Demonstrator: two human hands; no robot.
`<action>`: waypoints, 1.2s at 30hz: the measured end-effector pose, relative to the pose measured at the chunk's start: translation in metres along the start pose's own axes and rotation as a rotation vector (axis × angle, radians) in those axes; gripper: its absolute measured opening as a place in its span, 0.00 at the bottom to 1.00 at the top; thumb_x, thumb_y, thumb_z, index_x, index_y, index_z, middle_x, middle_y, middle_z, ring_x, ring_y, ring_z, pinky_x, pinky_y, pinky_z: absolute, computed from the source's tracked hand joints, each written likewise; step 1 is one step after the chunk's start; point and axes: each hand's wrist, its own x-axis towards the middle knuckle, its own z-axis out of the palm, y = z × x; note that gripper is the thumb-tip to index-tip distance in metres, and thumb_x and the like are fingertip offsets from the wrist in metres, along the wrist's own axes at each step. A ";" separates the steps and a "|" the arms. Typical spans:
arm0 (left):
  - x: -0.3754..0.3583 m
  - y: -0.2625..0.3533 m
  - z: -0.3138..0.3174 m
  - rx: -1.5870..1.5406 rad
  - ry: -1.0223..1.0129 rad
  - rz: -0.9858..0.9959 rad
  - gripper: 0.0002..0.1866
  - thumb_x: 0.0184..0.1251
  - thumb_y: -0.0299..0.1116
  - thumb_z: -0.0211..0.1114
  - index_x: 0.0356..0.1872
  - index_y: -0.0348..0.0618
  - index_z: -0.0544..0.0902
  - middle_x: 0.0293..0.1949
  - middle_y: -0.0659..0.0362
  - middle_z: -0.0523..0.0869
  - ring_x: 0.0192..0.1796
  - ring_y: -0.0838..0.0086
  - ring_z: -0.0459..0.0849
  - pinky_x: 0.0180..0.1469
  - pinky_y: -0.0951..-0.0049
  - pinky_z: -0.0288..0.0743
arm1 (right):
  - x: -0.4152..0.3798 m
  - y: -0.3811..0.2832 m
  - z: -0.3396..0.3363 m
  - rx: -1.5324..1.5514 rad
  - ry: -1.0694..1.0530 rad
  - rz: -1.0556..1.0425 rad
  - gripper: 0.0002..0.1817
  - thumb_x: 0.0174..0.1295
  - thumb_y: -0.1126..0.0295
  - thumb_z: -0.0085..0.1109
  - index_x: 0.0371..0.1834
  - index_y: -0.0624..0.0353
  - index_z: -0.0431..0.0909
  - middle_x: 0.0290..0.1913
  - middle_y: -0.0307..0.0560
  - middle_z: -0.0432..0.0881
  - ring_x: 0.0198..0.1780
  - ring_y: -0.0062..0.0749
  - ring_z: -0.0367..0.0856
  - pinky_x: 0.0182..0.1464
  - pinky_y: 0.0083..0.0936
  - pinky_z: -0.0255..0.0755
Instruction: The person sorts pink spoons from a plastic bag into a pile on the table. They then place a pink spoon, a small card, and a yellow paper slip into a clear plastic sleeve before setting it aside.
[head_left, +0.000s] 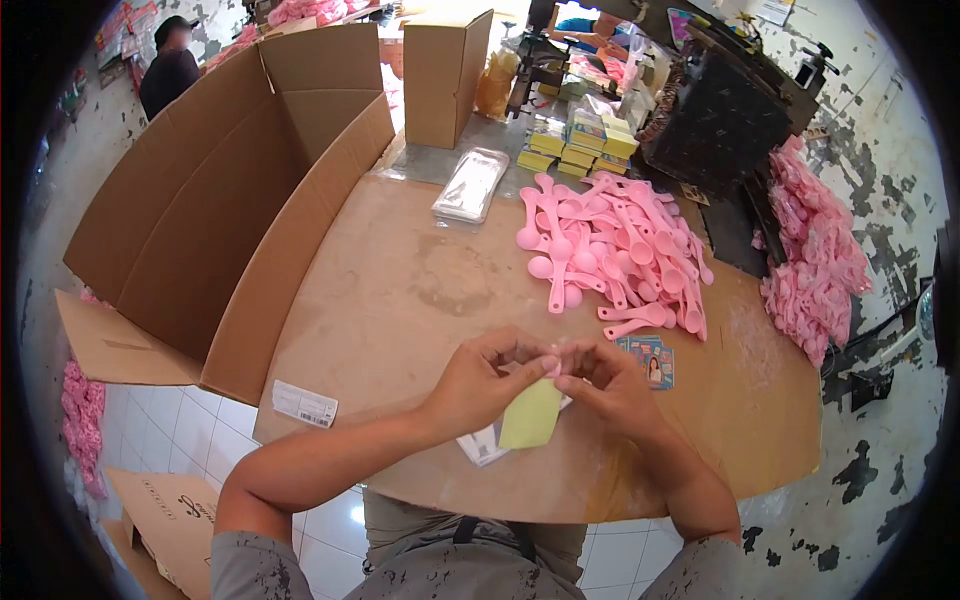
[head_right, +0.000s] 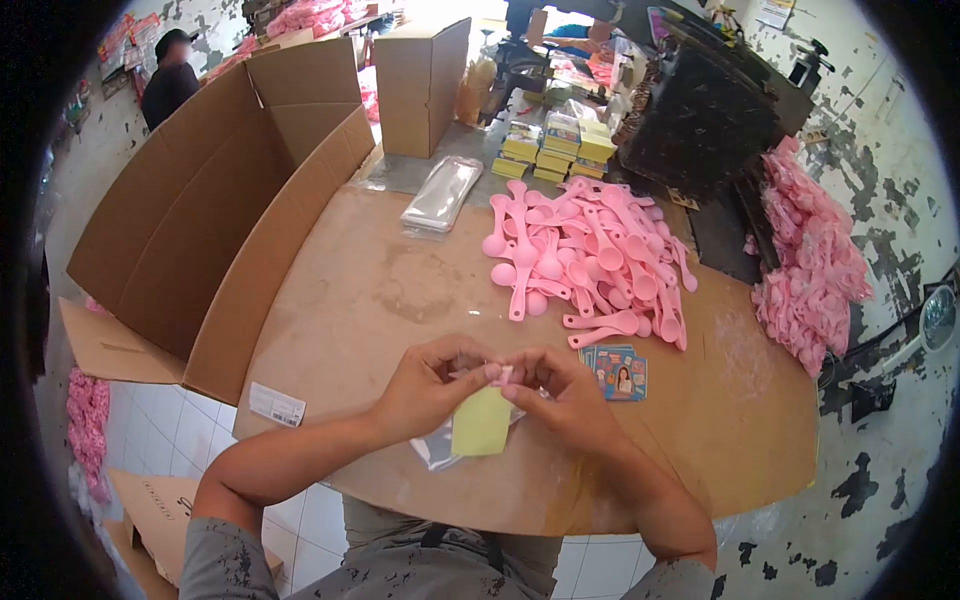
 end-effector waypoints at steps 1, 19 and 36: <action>0.000 -0.003 0.000 0.003 -0.011 -0.002 0.10 0.79 0.32 0.70 0.52 0.35 0.87 0.45 0.60 0.91 0.48 0.82 0.88 0.48 0.76 0.84 | -0.003 -0.003 0.001 0.031 0.009 0.028 0.20 0.71 0.75 0.69 0.64 0.62 0.78 0.46 0.36 0.81 0.47 0.18 0.81 0.48 0.19 0.76; -0.001 0.006 -0.004 0.048 -0.044 -0.165 0.11 0.79 0.26 0.68 0.57 0.36 0.88 0.50 0.56 0.92 0.51 0.79 0.89 0.52 0.76 0.85 | -0.015 0.003 -0.010 0.135 0.116 0.044 0.10 0.71 0.78 0.68 0.54 0.66 0.85 0.49 0.44 0.84 0.50 0.23 0.83 0.51 0.23 0.75; 0.009 0.005 -0.013 0.206 -0.052 0.080 0.10 0.75 0.24 0.71 0.52 0.38 0.91 0.41 0.54 0.95 0.41 0.78 0.91 0.44 0.74 0.85 | -0.015 0.002 -0.020 0.011 0.195 -0.030 0.10 0.67 0.84 0.69 0.49 0.62 0.90 0.45 0.42 0.82 0.46 0.21 0.82 0.47 0.19 0.74</action>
